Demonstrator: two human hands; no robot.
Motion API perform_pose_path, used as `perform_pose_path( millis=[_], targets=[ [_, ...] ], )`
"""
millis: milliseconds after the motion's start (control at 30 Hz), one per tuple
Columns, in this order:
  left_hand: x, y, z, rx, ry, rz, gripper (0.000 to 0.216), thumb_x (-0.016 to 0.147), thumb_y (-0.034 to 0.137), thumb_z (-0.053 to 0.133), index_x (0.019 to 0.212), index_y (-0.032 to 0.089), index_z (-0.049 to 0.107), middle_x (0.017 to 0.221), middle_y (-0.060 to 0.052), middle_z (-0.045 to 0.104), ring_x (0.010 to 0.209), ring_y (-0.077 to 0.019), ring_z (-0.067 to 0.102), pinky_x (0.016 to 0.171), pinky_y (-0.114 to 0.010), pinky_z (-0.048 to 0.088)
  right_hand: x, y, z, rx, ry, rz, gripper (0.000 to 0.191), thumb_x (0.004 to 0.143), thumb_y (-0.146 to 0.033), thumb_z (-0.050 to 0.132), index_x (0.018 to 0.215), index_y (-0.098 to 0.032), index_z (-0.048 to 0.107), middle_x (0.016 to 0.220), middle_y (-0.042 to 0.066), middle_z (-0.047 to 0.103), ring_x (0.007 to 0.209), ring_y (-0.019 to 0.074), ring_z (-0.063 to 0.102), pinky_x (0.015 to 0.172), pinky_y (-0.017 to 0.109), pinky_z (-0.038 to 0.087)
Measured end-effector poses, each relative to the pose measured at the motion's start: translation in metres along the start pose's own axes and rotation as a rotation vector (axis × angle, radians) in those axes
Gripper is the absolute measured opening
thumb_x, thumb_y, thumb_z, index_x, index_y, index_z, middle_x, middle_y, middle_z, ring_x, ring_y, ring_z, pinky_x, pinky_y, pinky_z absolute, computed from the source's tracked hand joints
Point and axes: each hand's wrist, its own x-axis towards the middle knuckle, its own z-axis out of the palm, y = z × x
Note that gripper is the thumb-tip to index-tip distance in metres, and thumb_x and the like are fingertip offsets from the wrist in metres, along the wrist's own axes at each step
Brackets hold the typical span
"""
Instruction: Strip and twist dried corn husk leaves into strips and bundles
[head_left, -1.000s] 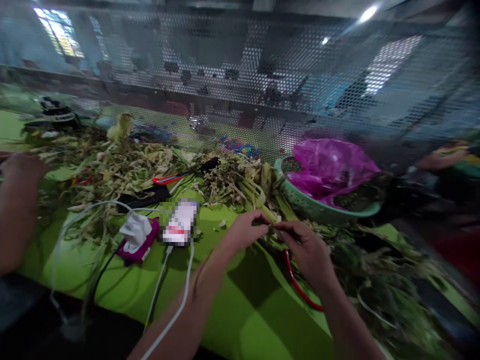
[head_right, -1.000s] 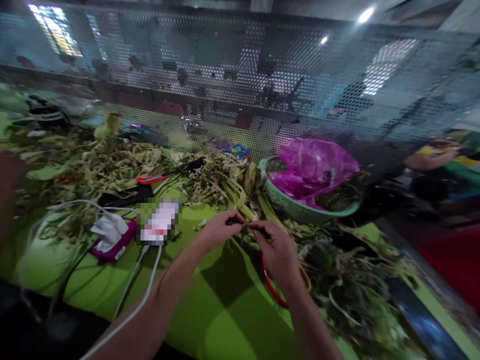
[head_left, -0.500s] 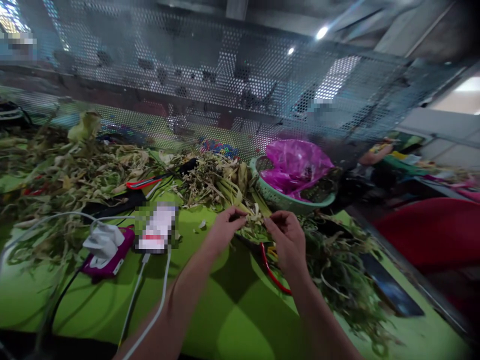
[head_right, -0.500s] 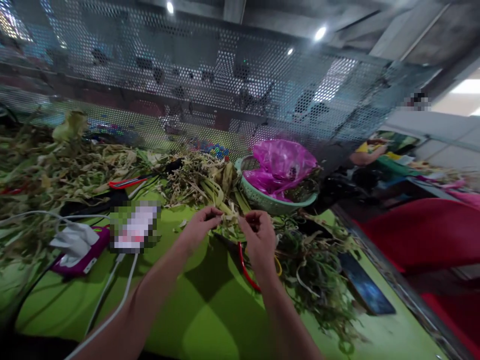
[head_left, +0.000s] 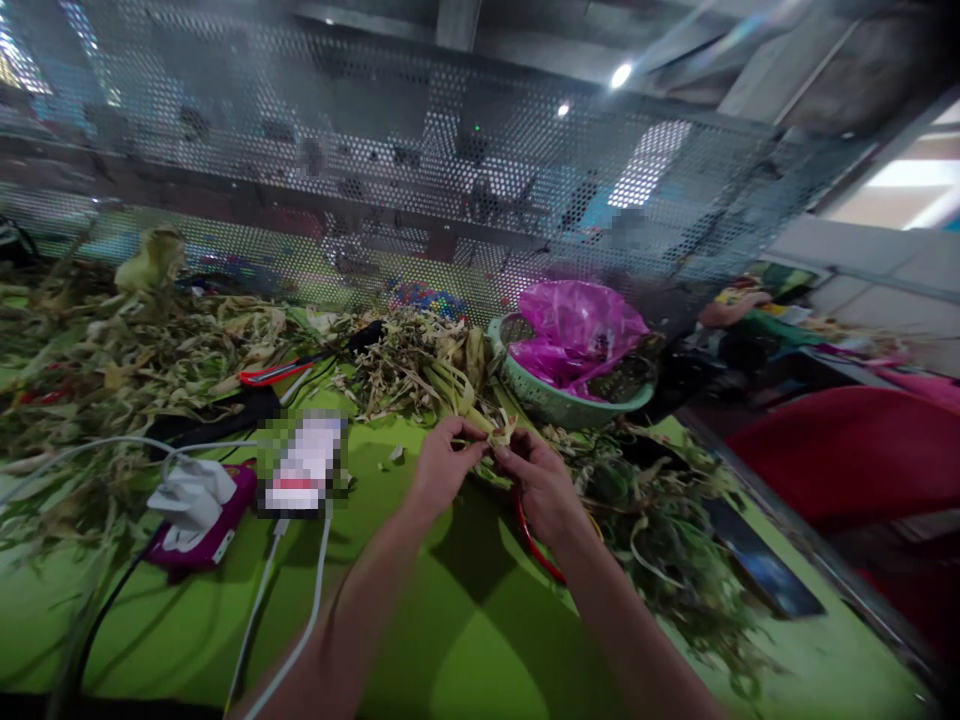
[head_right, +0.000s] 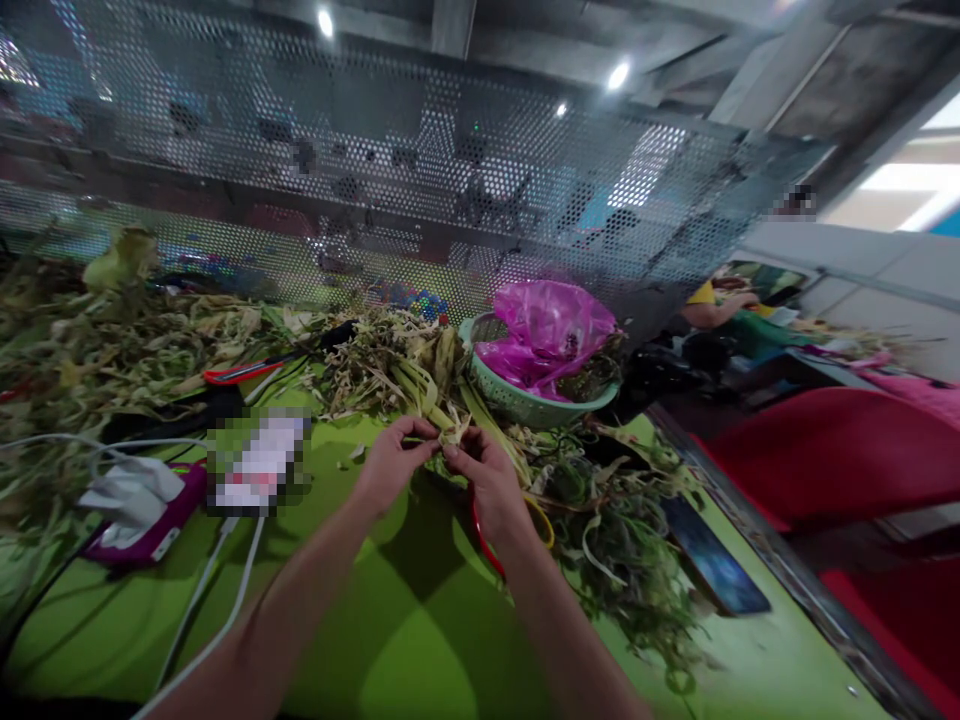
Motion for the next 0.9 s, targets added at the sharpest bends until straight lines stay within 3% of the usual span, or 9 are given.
perform_pose_path(
  millis=[167, 500, 667, 800, 900],
  targets=[
    [-0.001, 0.007, -0.003, 0.241, 0.046, 0.117, 0.003, 0.075, 0.015, 0.064, 0.072, 0.016, 0.064, 0.08, -0.001, 0.061, 0.08, -0.0151, 0.057, 0.074, -0.027, 0.044, 0.0, 0.001, 0.003, 0.019, 0.005, 0.022, 0.029, 0.062, -0.028, 0.083, 0.084, -0.021, 0.066, 0.081, -0.001, 0.063, 0.068, 0.0134, 0.052, 0.062, 0.026, 0.043],
    [-0.002, 0.009, -0.006, 0.324, -0.016, 0.027, 0.006, 0.081, 0.022, 0.059, 0.078, 0.017, 0.061, 0.078, 0.0, 0.064, 0.074, -0.0146, 0.056, 0.069, -0.026, 0.041, 0.004, 0.0, -0.003, 0.044, 0.094, -0.029, 0.029, 0.061, -0.031, 0.085, 0.077, -0.021, 0.063, 0.073, -0.003, 0.06, 0.061, 0.0114, 0.051, 0.06, 0.026, 0.044],
    [0.0, 0.014, -0.01, 0.434, -0.034, 0.088, 0.002, 0.078, 0.016, 0.059, 0.079, 0.017, 0.059, 0.086, -0.003, 0.063, 0.088, -0.0186, 0.056, 0.08, -0.03, 0.042, 0.004, -0.002, -0.004, 0.052, 0.108, -0.03, 0.03, 0.059, -0.032, 0.086, 0.076, -0.021, 0.064, 0.07, -0.003, 0.059, 0.059, 0.0114, 0.051, 0.06, 0.026, 0.044],
    [-0.001, 0.019, -0.01, 0.396, -0.156, 0.114, 0.021, 0.085, 0.022, 0.055, 0.104, 0.018, 0.061, 0.109, -0.008, 0.065, 0.105, -0.0209, 0.057, 0.093, -0.032, 0.042, 0.003, -0.004, -0.003, -0.025, 0.07, -0.047, 0.034, 0.059, -0.035, 0.087, 0.083, -0.02, 0.068, 0.076, -0.001, 0.065, 0.066, 0.0134, 0.055, 0.063, 0.027, 0.045],
    [-0.001, 0.016, -0.007, 0.41, -0.287, 0.105, 0.02, 0.09, 0.025, 0.047, 0.101, 0.019, 0.062, 0.105, -0.007, 0.068, 0.098, -0.0202, 0.059, 0.091, -0.031, 0.043, 0.002, -0.006, -0.002, -0.086, 0.03, -0.039, 0.037, 0.059, -0.038, 0.088, 0.085, -0.02, 0.067, 0.075, 0.0, 0.066, 0.069, 0.0153, 0.057, 0.067, 0.028, 0.045]
  ],
)
